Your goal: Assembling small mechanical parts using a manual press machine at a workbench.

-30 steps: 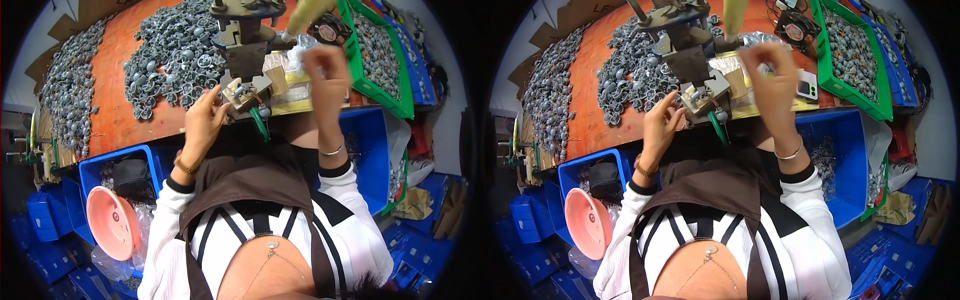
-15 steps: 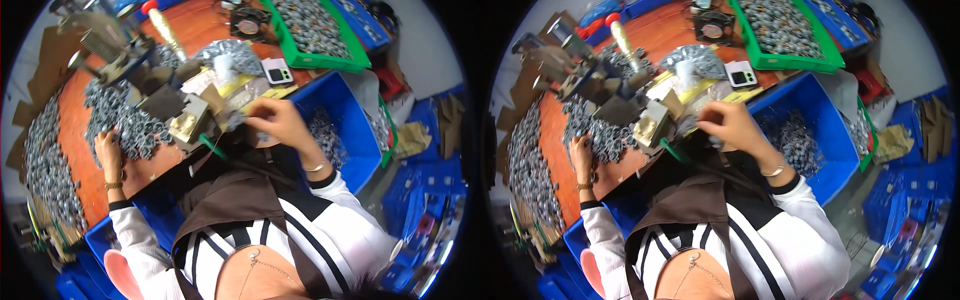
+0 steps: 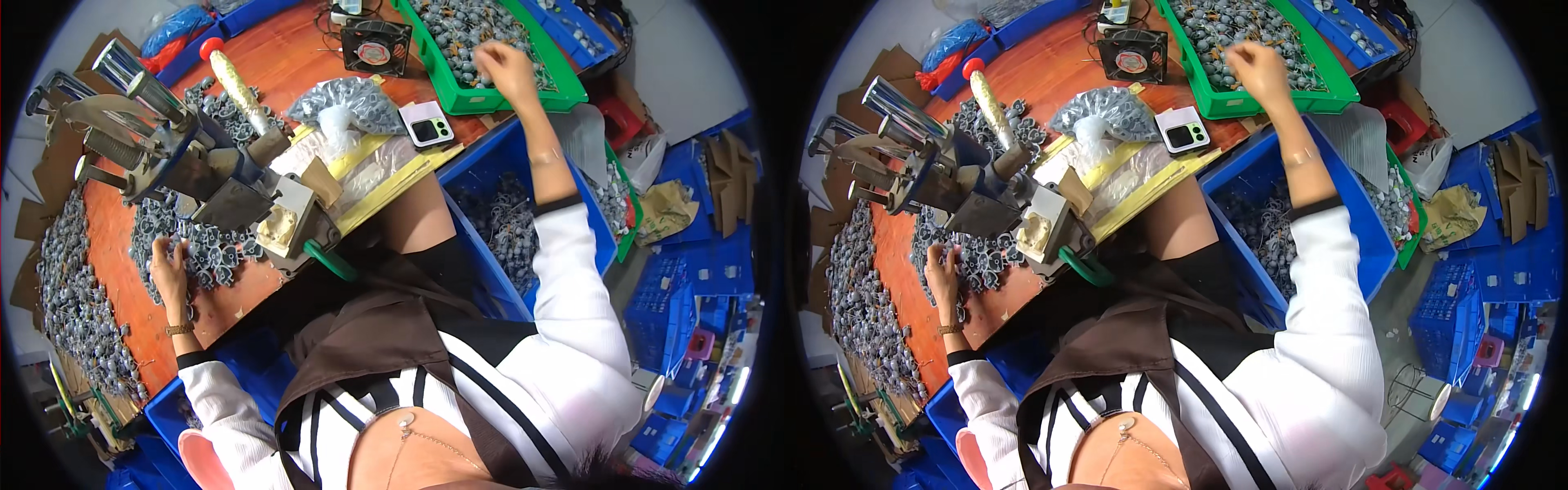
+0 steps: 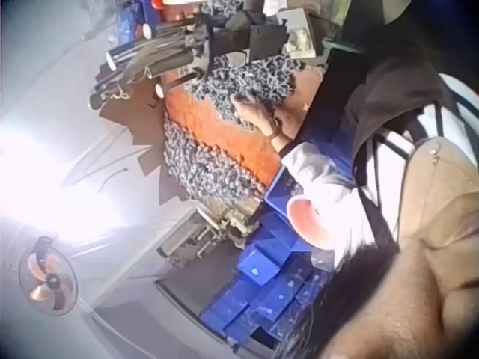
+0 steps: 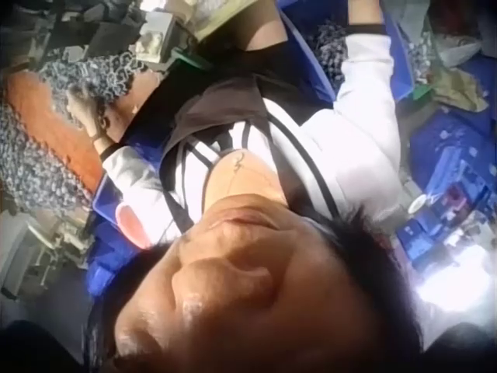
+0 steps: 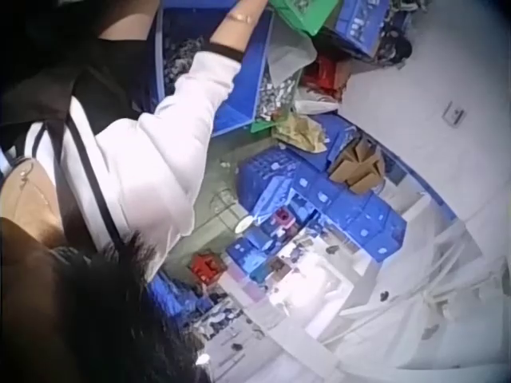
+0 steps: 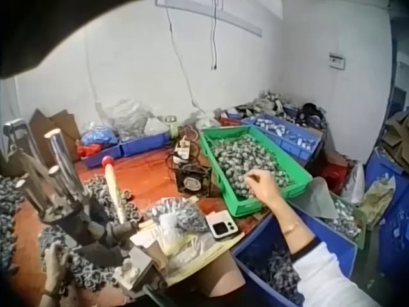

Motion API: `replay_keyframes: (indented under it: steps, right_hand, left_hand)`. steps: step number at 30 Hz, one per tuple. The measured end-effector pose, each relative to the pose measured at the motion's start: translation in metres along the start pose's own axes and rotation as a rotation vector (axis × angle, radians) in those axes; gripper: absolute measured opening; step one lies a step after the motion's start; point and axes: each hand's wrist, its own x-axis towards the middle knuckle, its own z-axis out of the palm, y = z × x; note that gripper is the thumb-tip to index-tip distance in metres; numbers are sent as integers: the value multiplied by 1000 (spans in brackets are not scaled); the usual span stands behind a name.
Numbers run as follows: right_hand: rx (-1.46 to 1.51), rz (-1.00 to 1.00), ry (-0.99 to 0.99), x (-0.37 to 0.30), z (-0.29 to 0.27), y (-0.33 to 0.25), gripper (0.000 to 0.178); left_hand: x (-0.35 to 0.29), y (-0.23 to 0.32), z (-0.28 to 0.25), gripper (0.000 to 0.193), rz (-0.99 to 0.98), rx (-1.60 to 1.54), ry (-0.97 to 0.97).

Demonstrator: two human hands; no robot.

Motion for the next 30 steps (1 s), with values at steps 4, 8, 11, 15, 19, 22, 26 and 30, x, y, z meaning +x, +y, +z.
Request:
replay_keyframes:
  steps: [4,8,11,15,19,22,26,30]
  right_hand:
    - [-473,-59,160,96,67,79,33]
    - [-694,223,17,130,76,110,30]
    - [-639,121,65,102,61,69,36]
    - [-362,73,76,51,14,44,41]
    - [554,163,150,8,-3,19,26]
    - [1179,362,-153,-29,-3,7,43]
    - [1368,575,-367,-69,12,-32,47]
    - [1482,684,-316,-83,8,-36,47]
  left_hand:
    - [-12,10,-1,23,-32,-162,86]
    - [-19,13,3,23,65,-209,178]
    - [-43,28,-5,23,21,-481,229]
    - [-62,105,5,26,199,-415,129]
    - [-76,150,31,29,261,-476,156]
    - [-71,173,50,23,367,-458,174]
    - [-69,187,60,17,350,-381,161]
    - [-70,198,55,16,183,-460,-34]
